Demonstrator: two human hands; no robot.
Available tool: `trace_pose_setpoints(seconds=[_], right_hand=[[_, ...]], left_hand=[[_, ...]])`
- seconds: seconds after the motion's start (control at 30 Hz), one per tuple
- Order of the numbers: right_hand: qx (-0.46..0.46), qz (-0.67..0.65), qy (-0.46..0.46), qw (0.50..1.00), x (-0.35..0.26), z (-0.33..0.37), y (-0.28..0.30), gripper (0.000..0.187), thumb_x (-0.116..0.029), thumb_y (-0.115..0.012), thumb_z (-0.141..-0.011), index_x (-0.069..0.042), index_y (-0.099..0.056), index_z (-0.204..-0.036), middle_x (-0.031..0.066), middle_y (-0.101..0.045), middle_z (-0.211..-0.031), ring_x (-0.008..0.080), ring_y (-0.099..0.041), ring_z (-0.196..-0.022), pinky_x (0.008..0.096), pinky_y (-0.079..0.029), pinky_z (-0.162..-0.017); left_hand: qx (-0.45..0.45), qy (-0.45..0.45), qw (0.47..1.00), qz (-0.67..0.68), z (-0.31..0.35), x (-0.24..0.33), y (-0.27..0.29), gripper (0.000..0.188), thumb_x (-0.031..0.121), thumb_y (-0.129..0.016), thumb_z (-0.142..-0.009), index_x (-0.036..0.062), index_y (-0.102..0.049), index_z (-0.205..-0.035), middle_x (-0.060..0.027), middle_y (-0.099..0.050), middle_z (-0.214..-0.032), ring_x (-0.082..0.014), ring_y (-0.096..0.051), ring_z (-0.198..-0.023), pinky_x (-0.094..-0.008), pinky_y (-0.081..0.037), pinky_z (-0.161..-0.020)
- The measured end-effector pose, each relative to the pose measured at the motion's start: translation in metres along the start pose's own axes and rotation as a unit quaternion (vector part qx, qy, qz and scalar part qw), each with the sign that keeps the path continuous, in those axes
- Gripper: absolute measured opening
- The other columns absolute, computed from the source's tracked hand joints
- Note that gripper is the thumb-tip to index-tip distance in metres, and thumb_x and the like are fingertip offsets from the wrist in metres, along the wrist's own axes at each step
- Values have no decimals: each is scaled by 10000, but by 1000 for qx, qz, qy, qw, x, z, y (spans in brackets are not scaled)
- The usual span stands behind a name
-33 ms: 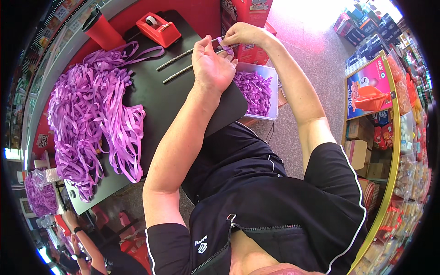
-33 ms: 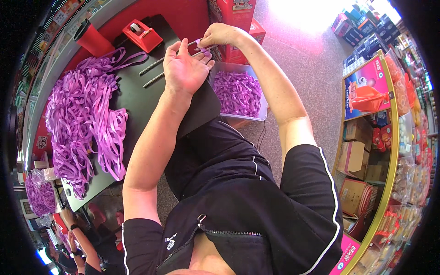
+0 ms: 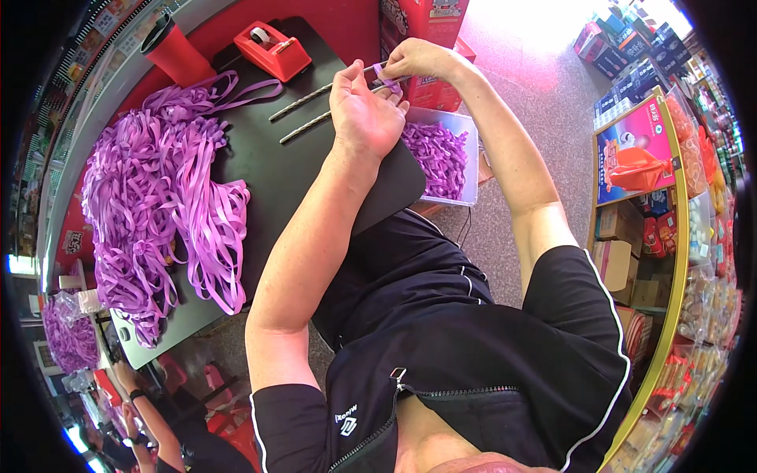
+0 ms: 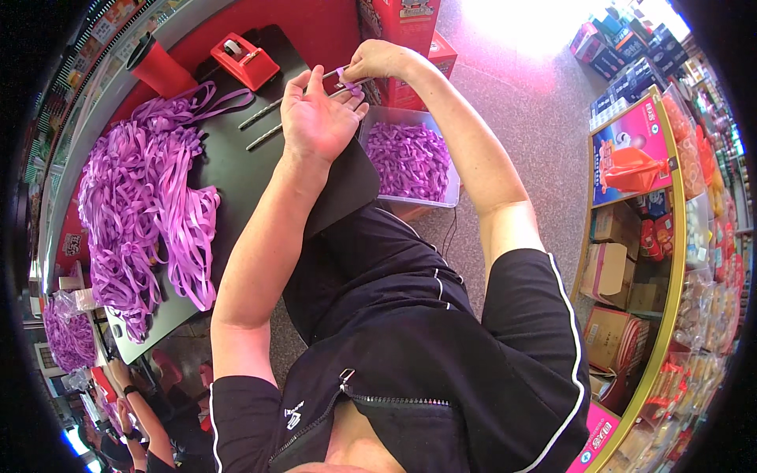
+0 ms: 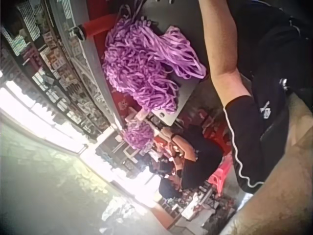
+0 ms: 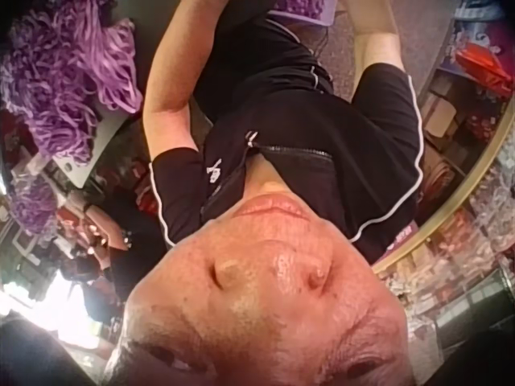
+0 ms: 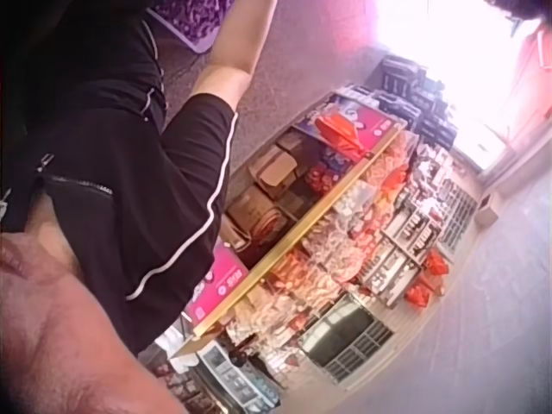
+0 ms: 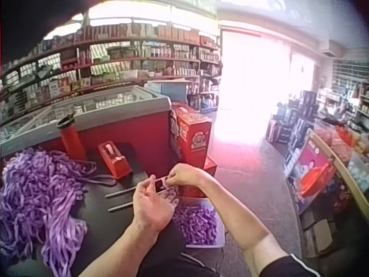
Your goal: Organizing purple ribbons by sliding them onto metal rods for preparation.
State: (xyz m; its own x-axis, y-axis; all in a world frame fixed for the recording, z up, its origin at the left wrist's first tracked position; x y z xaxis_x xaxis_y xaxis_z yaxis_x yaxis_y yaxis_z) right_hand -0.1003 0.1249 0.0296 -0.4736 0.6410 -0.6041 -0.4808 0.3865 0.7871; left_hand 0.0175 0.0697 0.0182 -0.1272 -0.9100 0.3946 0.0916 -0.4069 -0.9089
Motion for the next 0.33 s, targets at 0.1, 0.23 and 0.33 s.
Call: trace_pose_setpoints(seconds=[0.1,0.23,0.33], right_hand=[[54,66,-40,996,-13,15,5,365,-368,-668,-762,-19,-706,-863,90,-648,-704,141,-602,-673,292,-454,-626],[107,94,-82,986,-12,23,-1,387,-451,-651,-727,-94,-718,-860,134,-684,-820,287,-656,-813,355,-501,-751],[140,58,-59,987,-8,24,0,398,-448,-647,-737,-93,-716,-905,132,-685,-854,273,-659,-816,364,-501,-745]], left_hand=[[-6,-4,1000,-1,0,3,1,748,432,-429,-878,295,-37,-1500,-251,75,-1518,-360,49,-1421,-469,93,-1124],[-19,-10,1000,-2,0,3,2,746,436,-426,-873,295,-47,-1500,-248,12,-1522,-357,27,-1422,-473,86,-1125],[-20,-10,1000,-13,0,4,-1,761,454,-427,-869,283,-40,-1502,-235,-23,-1529,-360,34,-1426,-488,79,-1125]])
Point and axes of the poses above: each hand's wrist, its own z-axis away from the middle knuckle, its own y-axis out of the back of the hand, x = y × z, the point moved 8 cm from there along -z, towards the middle knuckle
